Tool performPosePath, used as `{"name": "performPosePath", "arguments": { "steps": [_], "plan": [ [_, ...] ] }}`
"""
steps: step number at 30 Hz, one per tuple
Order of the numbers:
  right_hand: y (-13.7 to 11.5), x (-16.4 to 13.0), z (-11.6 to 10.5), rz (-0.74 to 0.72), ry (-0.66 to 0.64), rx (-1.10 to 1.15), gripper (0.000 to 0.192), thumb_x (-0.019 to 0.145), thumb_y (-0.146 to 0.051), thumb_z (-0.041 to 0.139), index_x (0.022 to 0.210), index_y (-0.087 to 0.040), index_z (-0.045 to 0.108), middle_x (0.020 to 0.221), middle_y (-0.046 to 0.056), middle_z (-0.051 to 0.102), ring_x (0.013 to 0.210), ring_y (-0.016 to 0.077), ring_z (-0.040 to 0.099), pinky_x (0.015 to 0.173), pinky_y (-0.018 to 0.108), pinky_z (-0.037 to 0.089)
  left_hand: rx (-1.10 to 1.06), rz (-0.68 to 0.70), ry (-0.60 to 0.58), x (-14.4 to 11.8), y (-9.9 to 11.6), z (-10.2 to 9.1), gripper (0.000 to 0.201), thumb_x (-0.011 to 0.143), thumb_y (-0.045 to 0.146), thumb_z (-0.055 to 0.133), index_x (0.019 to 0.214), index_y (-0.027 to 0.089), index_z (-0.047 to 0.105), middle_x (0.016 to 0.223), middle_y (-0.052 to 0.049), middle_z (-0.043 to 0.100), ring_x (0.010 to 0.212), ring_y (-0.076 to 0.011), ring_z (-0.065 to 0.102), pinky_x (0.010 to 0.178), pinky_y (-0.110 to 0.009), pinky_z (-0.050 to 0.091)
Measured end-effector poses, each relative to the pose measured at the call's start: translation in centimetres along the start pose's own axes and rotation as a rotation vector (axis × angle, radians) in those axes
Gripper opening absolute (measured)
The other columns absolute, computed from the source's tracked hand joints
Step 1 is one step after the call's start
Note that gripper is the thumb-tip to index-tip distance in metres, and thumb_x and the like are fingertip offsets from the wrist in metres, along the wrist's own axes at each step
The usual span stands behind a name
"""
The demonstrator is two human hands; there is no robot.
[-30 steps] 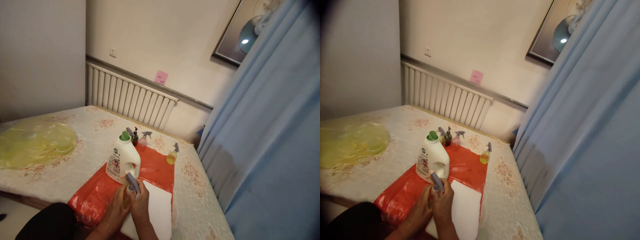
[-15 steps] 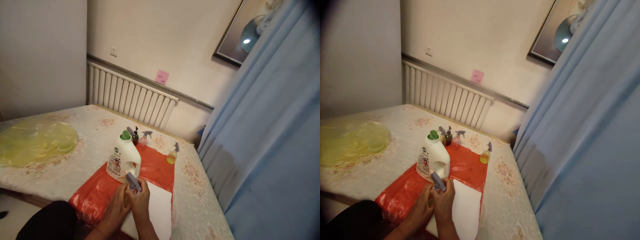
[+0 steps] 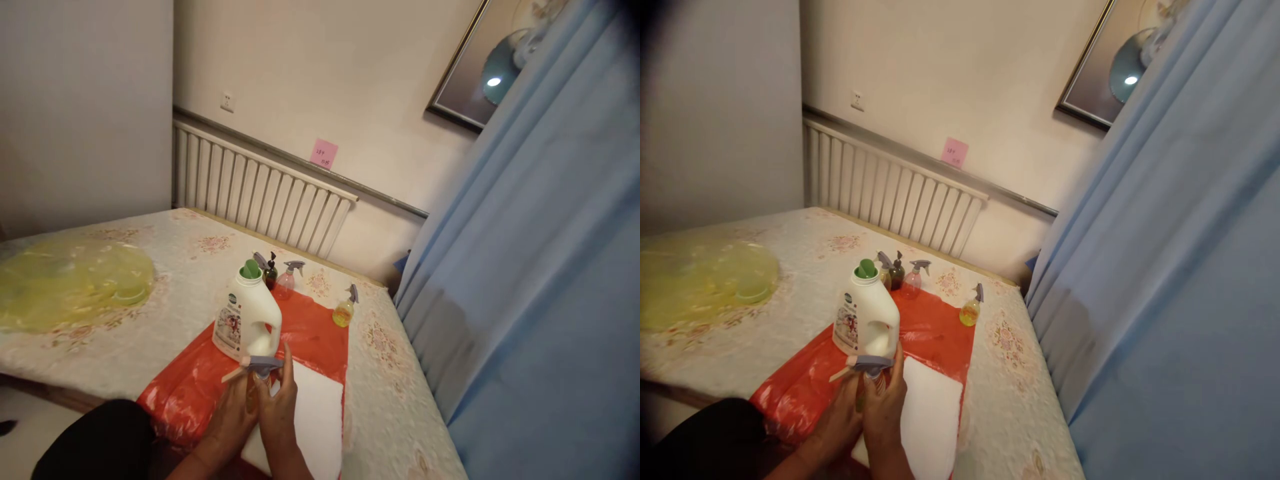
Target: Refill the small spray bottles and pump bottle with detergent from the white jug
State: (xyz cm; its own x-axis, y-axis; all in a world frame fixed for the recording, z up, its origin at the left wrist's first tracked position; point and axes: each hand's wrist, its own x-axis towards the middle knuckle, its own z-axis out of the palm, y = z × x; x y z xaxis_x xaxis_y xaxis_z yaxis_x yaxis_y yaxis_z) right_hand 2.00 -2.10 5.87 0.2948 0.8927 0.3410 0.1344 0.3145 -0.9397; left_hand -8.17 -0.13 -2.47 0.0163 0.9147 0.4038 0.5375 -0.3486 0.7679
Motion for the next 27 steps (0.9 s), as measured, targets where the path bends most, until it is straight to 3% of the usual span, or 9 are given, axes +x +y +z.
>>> {"name": "performPosePath", "arguments": {
  "steps": [6,12,17,20,27],
  "plan": [
    [1.2,0.1,0.3,-0.063,0.103,-0.237,0.074,0.06,-0.007,0.066,0.133,-0.018,0.062,0.13,0.013,0.067,0.122,0.0308,0.062,0.107,0.043,0.048,0.006,-0.013,0.034,-0.1,-0.3,0.1,0.041,0.079,0.033,0.053,0.115,0.016,0.064,0.117,-0.018,0.072,0.11,-0.0347,0.069,0.092,-0.051,0.06],
    [1.1,0.0,0.0,-0.105,0.03,-0.248,0.067,0.071,-0.011,0.061,0.138,-0.018,0.059,0.133,0.013,0.066,0.125,0.0294,0.061,0.107,0.044,0.049,-0.022,0.02,-0.095,0.1,0.4,-0.4,0.032,0.089,0.034,0.047,0.109,0.022,0.068,0.109,-0.012,0.073,0.103,-0.0302,0.07,0.093,-0.048,0.059],
    [1.1,-0.1,-0.3,-0.201,-0.028,-0.243,0.054,0.085,-0.022,0.055,0.139,-0.016,0.059,0.131,0.015,0.067,0.121,0.0289,0.064,0.104,0.045,0.051,-0.127,-0.018,-0.003,0.0,0.9,-0.7,0.037,0.094,0.042,0.045,0.121,0.023,0.061,0.114,-0.012,0.069,0.107,-0.0279,0.067,0.094,-0.045,0.059],
    [1.2,-0.2,-0.4,-0.232,-0.065,-0.208,0.051,0.09,-0.027,0.052,0.14,-0.016,0.058,0.131,0.015,0.067,0.121,0.0286,0.064,0.104,0.044,0.051,-0.14,-0.054,-0.017,0.1,1.5,-1.0,0.041,0.096,0.05,0.041,0.121,0.023,0.059,0.116,-0.014,0.067,0.108,-0.0286,0.066,0.093,-0.047,0.058],
    [1.6,-0.2,-0.1,-0.206,-0.026,-0.194,0.056,0.084,-0.028,0.061,0.138,-0.016,0.059,0.128,0.015,0.068,0.118,0.0302,0.065,0.102,0.043,0.053,-0.137,-0.106,-0.037,0.2,1.9,-1.1,0.042,0.096,0.05,0.043,0.122,0.021,0.058,0.116,-0.013,0.066,0.107,-0.0291,0.067,0.091,-0.048,0.058]
  ]
}}
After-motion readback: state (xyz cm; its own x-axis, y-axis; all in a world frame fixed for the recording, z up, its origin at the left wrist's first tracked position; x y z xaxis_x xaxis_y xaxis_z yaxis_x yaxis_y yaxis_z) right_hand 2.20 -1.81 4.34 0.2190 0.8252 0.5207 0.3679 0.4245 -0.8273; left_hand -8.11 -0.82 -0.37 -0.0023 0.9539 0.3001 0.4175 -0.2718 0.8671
